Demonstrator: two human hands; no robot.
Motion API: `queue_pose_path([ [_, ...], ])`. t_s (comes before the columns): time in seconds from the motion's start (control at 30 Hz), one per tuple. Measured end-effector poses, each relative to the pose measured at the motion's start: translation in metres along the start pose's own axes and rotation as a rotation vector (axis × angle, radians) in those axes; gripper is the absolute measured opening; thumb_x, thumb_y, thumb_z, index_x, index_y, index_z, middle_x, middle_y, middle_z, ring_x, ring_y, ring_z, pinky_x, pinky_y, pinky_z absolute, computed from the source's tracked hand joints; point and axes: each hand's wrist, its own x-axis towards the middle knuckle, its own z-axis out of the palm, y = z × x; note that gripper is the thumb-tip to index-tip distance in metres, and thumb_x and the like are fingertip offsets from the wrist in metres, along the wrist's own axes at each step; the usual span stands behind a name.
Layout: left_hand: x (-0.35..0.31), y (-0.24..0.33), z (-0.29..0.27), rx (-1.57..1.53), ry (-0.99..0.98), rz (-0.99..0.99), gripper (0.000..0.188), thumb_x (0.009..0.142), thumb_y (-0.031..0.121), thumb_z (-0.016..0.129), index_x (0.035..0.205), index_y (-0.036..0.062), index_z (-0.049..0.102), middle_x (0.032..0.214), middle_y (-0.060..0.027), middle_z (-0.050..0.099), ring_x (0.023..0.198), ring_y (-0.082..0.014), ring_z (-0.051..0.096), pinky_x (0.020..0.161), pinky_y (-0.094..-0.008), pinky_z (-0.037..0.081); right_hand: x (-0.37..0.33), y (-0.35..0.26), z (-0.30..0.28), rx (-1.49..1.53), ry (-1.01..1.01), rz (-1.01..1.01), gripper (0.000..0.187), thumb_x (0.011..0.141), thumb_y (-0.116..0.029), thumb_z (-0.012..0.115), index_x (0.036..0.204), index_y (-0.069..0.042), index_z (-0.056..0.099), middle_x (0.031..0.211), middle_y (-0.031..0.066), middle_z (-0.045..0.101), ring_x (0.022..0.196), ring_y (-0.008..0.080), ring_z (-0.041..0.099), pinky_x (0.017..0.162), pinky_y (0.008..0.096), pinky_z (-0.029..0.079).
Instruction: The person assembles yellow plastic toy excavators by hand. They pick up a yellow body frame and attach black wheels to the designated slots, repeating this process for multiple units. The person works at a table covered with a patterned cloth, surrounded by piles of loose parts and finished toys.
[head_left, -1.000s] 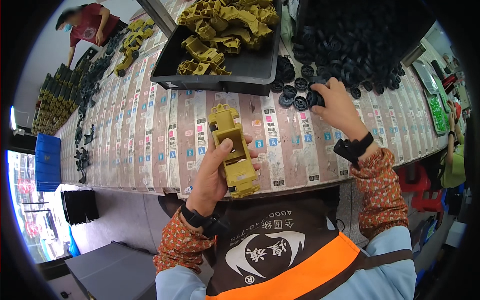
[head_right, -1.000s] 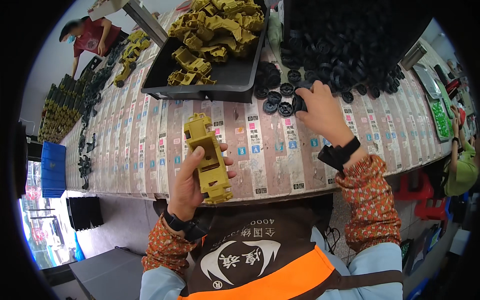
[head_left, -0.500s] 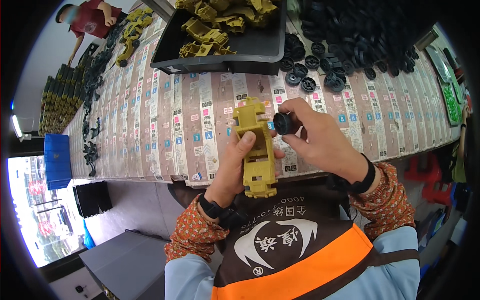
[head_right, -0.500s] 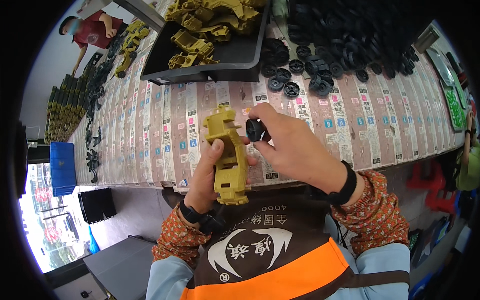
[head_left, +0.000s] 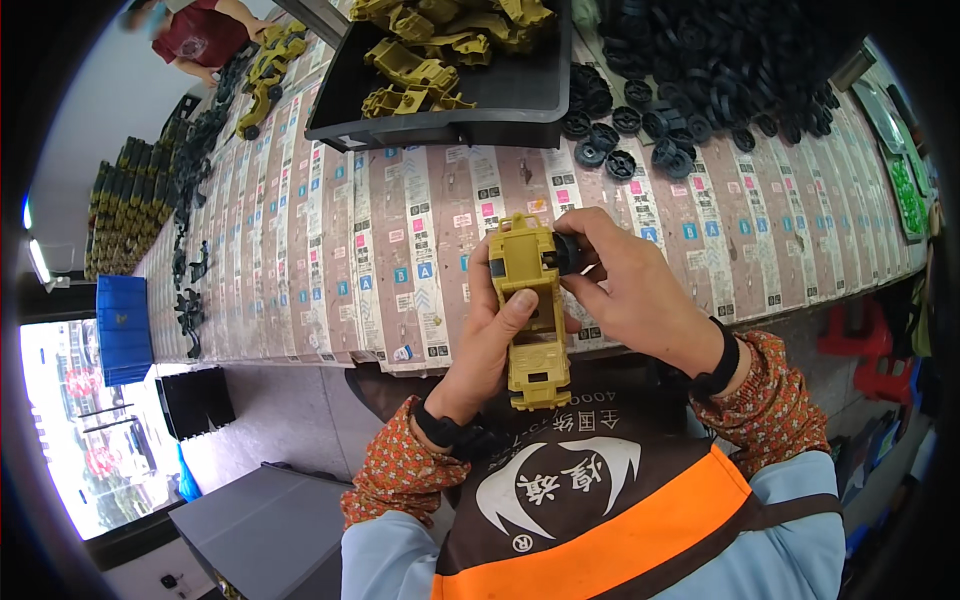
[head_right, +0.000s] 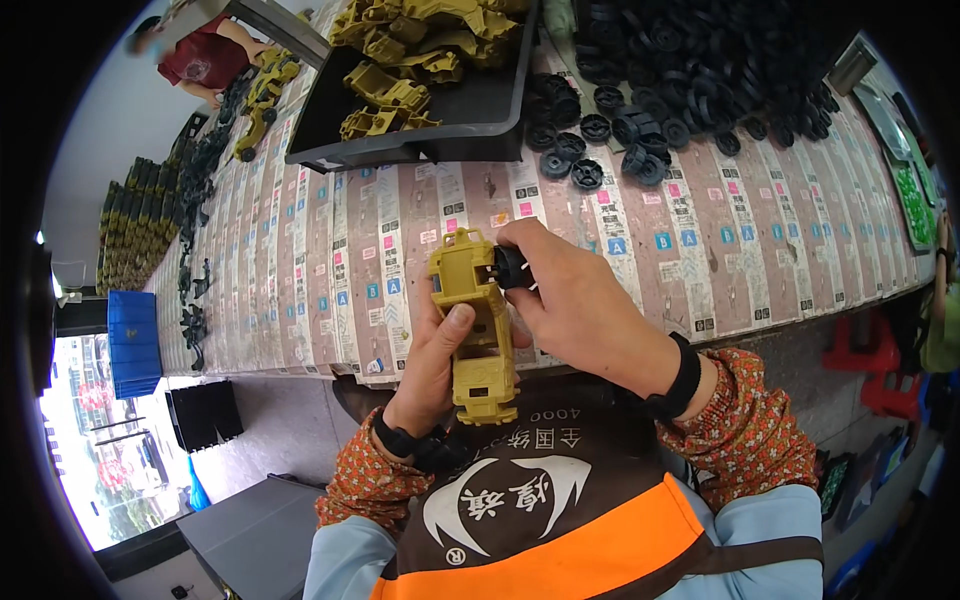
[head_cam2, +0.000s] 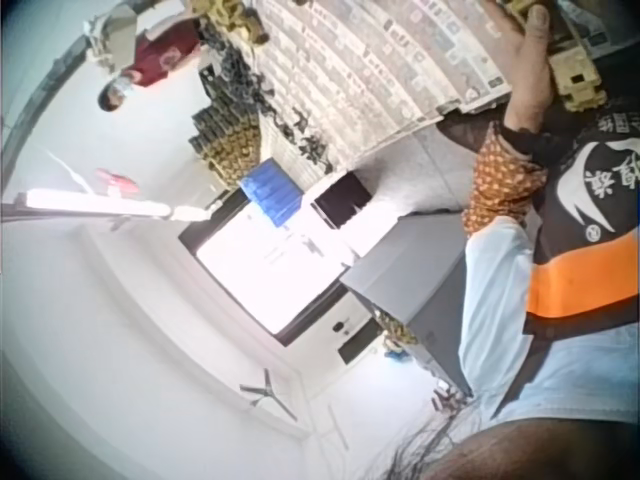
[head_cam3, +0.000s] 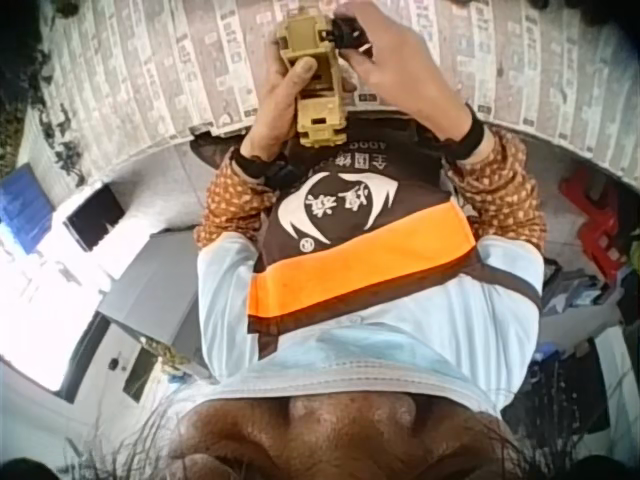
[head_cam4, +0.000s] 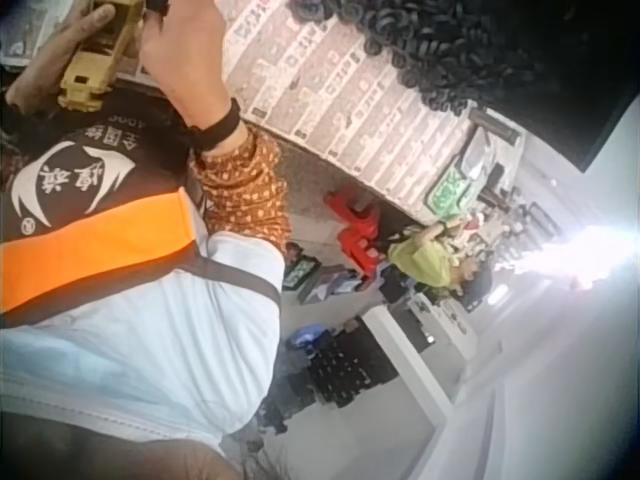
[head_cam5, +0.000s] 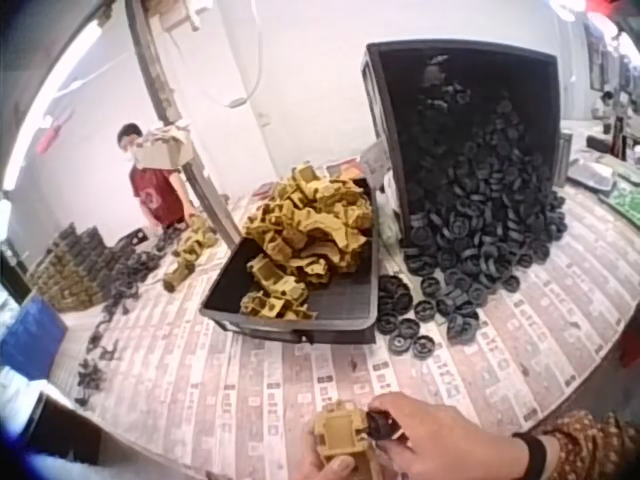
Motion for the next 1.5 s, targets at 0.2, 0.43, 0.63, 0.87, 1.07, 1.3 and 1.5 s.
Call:
queue_pose_path([
  [0.2,-0.002,0.002,-0.001,-0.036,-0.01,-0.043,0.076,0.105,0.026,0.063,0.16,0.0247,0.01,0.135,-0.0155,0.055,0.1,-0.0319,0.072,0.083,-0.0427,0.063,-0.004,-0.002,-0.002,-0.011,-0.041,0.102,0.041,0.086,0.001,0.066,0.125,0.0,0.052,0.106,0.0257,0.067,0.094,0.0448,0.069,0.079,0.0464,0.055],
  [0.43,0.002,-0.012,-0.007,0.047,-0.024,0.023,0.075,0.106,0.021,0.06,0.16,0.0231,0.008,0.139,-0.0159,0.052,0.105,-0.0315,0.07,0.088,-0.0439,0.062,-0.009,0.007,0.004,0.088,0.043,0.053,0.036,0.086,0.003,0.063,0.122,0.002,0.055,0.101,0.024,0.068,0.095,0.043,0.07,0.081,0.0442,0.056],
  [0.63,0.005,-0.014,-0.006,0.209,-0.05,0.094,0.079,0.104,0.012,0.061,0.161,0.0231,0.007,0.145,-0.0142,0.044,0.123,-0.0261,0.058,0.095,-0.0434,0.059,-0.02,0.008,0.012,0.074,0.133,0.008,0.038,0.085,0.008,0.056,0.122,0.001,0.055,0.099,0.0234,0.068,0.092,0.041,0.07,0.081,0.0429,0.056],
  [0.87,0.003,-0.022,-0.015,0.506,-0.094,0.104,0.081,0.102,0.007,0.062,0.161,0.0143,0.007,0.151,-0.016,0.039,0.139,-0.0249,0.043,0.115,-0.0402,0.04,-0.031,0.0,0.024,0.034,0.161,0.111,0.056,0.078,0.004,0.056,0.132,-0.003,0.046,0.089,0.0218,0.065,0.075,0.0407,0.068,0.071,0.0487,0.053],
  [1.07,0.004,-0.012,-0.015,0.324,-0.073,0.0,0.08,0.102,0.011,0.062,0.161,0.0174,0.008,0.141,-0.0157,0.049,0.122,-0.0245,0.059,0.099,-0.0394,0.054,-0.012,0.015,0.0,-0.025,0.074,0.09,0.054,0.079,0.0,0.055,0.132,-0.007,0.048,0.081,0.0189,0.071,0.072,0.0449,0.069,0.066,0.0542,0.053],
  [1.3,0.006,0.013,-0.017,0.018,0.136,0.001,0.047,0.106,0.026,0.059,0.144,0.0114,0.036,0.116,-0.0151,0.062,0.103,-0.0307,0.072,0.075,-0.0389,0.065,0.064,0.073,-0.076,-0.911,0.225,0.057,0.02,0.086,-0.011,0.069,0.103,-0.001,0.065,0.103,0.0195,0.06,0.099,0.04,0.064,0.08,0.0502,0.055],
  [1.5,0.009,0.014,-0.021,-0.176,0.206,-0.015,0.039,0.107,0.034,0.057,0.135,0.0067,0.051,0.111,-0.0192,0.067,0.094,-0.0279,0.074,0.077,-0.0439,0.067,0.068,0.081,-0.057,-0.929,0.186,-0.109,0.026,0.081,-0.009,0.073,0.103,0.0,0.061,0.105,0.0186,0.062,0.104,0.0385,0.061,0.083,0.048,0.055],
])
